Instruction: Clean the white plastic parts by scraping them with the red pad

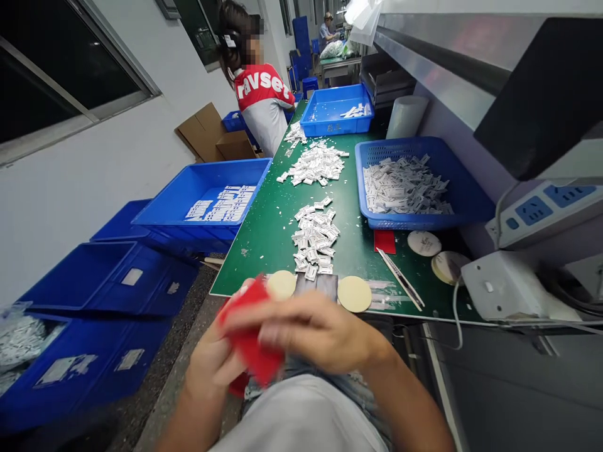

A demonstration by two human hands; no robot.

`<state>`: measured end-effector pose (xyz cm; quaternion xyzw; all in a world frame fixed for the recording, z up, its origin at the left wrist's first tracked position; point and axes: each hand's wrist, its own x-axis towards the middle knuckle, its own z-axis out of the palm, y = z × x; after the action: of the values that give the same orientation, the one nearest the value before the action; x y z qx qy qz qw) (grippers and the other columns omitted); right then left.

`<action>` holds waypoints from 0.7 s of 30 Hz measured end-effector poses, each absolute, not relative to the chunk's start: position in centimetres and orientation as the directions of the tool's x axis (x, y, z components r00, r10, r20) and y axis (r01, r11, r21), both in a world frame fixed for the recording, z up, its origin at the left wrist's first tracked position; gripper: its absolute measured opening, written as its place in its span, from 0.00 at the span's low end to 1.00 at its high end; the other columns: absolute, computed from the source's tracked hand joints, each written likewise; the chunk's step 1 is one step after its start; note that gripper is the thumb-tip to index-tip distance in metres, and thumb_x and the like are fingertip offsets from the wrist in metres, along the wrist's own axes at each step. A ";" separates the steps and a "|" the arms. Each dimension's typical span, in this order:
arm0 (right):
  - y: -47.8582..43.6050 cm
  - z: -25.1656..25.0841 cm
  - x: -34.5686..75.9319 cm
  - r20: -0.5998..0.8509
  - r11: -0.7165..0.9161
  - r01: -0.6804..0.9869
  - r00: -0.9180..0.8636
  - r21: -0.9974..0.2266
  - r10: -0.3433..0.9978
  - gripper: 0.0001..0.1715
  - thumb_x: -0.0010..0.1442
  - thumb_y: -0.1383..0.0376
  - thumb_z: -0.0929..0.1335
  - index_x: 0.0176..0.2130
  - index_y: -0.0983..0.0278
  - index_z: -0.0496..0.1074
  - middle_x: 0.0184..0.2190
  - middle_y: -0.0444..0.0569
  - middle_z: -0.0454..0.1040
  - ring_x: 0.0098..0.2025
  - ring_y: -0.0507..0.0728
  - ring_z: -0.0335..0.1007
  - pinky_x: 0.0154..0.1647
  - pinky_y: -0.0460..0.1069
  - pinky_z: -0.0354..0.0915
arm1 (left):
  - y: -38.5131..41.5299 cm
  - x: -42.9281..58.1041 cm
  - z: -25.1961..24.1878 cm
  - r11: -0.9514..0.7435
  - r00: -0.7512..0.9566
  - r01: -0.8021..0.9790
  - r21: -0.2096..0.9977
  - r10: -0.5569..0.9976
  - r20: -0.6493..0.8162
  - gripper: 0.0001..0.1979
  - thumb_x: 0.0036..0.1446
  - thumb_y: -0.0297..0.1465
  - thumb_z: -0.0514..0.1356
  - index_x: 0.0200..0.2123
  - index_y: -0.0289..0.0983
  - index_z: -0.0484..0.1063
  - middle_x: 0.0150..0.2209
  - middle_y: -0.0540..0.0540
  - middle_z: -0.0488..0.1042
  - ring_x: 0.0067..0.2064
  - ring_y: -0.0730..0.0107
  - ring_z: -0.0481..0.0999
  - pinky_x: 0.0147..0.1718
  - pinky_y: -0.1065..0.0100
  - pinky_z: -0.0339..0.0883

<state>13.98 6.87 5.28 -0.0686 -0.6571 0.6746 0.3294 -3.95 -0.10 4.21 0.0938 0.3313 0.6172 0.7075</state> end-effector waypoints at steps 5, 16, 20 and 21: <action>8.0 5.8 15.2 0.471 0.230 -0.431 -0.867 -0.873 0.164 0.17 0.74 0.61 0.68 0.54 0.61 0.85 0.43 0.50 0.89 0.39 0.53 0.88 0.41 0.39 0.75 | 0.4 -3.3 3.7 0.262 0.046 -0.847 0.462 0.903 -0.428 0.20 0.46 0.35 0.81 0.37 0.39 0.76 0.27 0.55 0.71 0.27 0.79 0.73 0.29 0.77 0.73; 5.6 0.2 19.0 0.297 0.279 0.100 0.307 -0.955 0.904 0.16 0.71 0.59 0.71 0.54 0.56 0.84 0.49 0.51 0.88 0.40 0.59 0.86 0.43 0.50 0.79 | 3.3 1.0 3.0 0.325 0.124 -0.497 0.805 0.944 -0.304 0.17 0.55 0.40 0.73 0.41 0.40 0.72 0.31 0.50 0.76 0.32 0.74 0.78 0.34 0.72 0.75; 4.0 -1.4 21.1 0.201 0.181 0.087 0.356 -0.980 0.913 0.18 0.66 0.53 0.74 0.48 0.59 0.87 0.46 0.54 0.88 0.40 0.62 0.87 0.39 0.51 0.82 | 12.4 3.3 3.3 0.091 0.058 -0.140 0.986 0.995 -0.084 0.17 0.66 0.45 0.63 0.47 0.39 0.72 0.40 0.43 0.80 0.37 0.69 0.81 0.41 0.65 0.78; 3.6 -1.7 21.6 0.178 0.159 0.084 0.341 -0.984 0.923 0.19 0.66 0.51 0.73 0.47 0.60 0.87 0.46 0.54 0.88 0.40 0.62 0.87 0.38 0.50 0.82 | 15.2 3.5 3.4 0.053 0.061 -0.065 0.996 0.997 -0.049 0.17 0.67 0.44 0.62 0.50 0.38 0.73 0.43 0.40 0.81 0.40 0.66 0.82 0.44 0.62 0.79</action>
<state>21.59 3.57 -1.70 -0.5489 -0.4586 0.3454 0.6075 3.51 15.18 3.43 0.4849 0.4804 0.4884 0.5436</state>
